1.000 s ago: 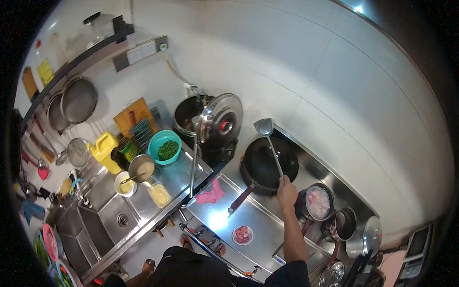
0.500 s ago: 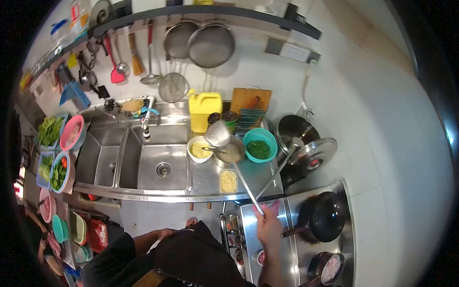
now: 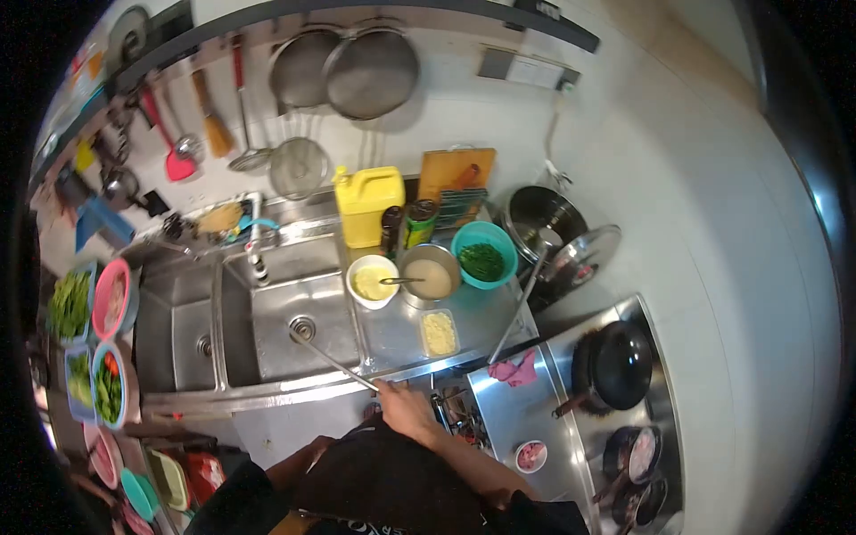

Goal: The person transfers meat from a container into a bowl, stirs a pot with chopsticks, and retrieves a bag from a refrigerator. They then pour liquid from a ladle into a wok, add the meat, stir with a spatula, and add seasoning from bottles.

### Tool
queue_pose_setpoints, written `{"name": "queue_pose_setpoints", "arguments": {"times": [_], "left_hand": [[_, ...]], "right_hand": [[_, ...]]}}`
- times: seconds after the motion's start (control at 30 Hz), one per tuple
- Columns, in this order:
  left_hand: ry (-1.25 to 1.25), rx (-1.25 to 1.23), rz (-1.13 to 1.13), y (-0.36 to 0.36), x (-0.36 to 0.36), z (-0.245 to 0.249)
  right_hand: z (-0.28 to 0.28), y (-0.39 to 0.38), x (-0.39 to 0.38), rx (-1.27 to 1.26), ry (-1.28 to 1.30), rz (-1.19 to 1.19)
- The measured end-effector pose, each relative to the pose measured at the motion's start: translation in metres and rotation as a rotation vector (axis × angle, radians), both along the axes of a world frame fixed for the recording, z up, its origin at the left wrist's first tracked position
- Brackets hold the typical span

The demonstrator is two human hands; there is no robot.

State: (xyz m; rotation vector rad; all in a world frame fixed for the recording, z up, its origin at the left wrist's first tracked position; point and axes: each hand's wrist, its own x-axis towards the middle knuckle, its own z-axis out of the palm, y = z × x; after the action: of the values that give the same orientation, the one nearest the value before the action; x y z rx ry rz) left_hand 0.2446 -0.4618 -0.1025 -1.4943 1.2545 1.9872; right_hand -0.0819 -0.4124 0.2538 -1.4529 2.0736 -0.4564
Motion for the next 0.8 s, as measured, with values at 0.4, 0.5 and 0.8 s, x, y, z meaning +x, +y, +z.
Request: {"name": "queue_pose_setpoints", "arguments": {"times": [0.4, 0.5, 0.8], "left_hand": [[0.274, -0.611, -0.893, -0.073, -0.145, 0.048], [0.374, -0.4, -0.909, -0.057, -0.173, 0.059], [0.009, 0.348, -0.557, -0.033, -0.148, -0.028]], "right_hand": [[-0.015, 0.179, -0.069, -0.297, -0.482, -0.748], [-0.018, 0.237, -0.083, -0.336, -0.329, -0.987], [-0.04, 0.406, -0.197, -0.31, 0.522, -1.286]]}}
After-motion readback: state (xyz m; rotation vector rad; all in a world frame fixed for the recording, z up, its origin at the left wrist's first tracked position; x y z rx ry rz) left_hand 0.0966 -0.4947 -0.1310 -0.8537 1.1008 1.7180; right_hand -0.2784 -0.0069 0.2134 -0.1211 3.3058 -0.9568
